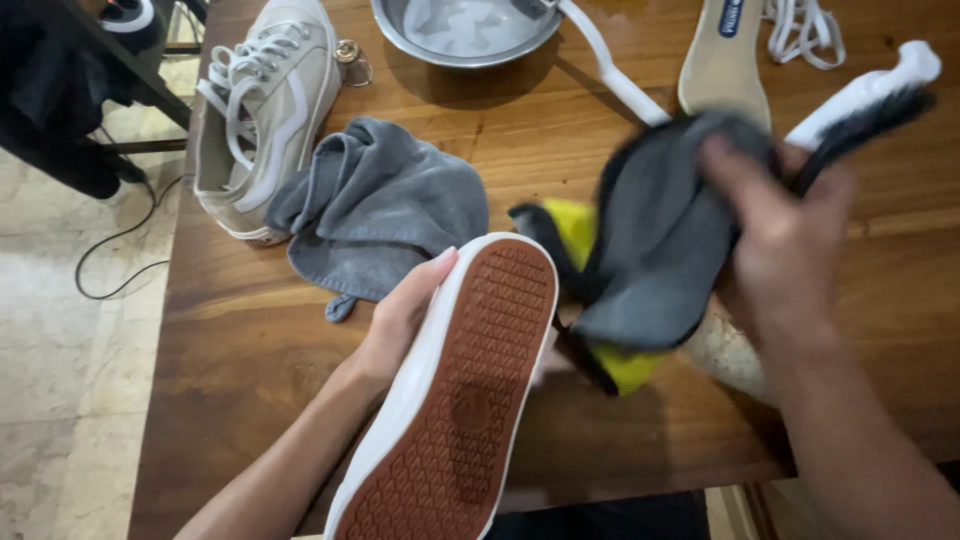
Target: The person cleans a white sneaker by applying foam cleaner and scrubbing the upper and sole with a brush, then wiping with a cloth. The person repeats the process on the sole, applying more foam and scrubbing before wiping again.
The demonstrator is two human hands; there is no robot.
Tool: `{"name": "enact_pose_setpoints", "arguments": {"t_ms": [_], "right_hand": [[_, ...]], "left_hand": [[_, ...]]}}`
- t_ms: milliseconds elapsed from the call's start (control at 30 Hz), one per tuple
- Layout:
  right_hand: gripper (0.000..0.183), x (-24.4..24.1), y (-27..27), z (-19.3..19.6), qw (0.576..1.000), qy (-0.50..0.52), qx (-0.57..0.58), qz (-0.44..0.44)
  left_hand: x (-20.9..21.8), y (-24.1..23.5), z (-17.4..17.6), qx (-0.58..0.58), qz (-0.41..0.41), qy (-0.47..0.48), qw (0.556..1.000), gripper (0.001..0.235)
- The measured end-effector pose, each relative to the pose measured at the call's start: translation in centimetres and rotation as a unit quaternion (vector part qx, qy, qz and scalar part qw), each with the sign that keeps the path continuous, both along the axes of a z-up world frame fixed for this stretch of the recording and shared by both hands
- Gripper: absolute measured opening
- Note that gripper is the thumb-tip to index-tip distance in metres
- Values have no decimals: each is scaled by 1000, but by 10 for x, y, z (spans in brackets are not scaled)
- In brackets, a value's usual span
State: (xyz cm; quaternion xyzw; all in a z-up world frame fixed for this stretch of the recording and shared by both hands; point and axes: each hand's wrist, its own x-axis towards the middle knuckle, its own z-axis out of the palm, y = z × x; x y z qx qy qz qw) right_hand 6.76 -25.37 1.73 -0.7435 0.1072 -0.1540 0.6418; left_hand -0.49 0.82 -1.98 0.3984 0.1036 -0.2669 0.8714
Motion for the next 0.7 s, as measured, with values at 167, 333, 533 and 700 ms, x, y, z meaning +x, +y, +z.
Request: {"name": "enact_pose_setpoints", "arguments": {"t_ms": [167, 333, 533, 700], "right_hand": [[18, 32, -7, 10, 991, -37, 101, 80], [56, 34, -32, 0, 882, -170, -403, 173], [32, 21, 4, 26, 883, 131, -383, 236], [52, 22, -14, 17, 913, 63, -302, 266]], "left_hand": [[-1, 3, -13, -18, 3, -67, 998, 51], [-1, 9, -21, 9, -27, -117, 993, 51], [-5, 12, -30, -52, -33, -73, 995, 55], [-4, 11, -24, -17, -42, -155, 987, 64]]}}
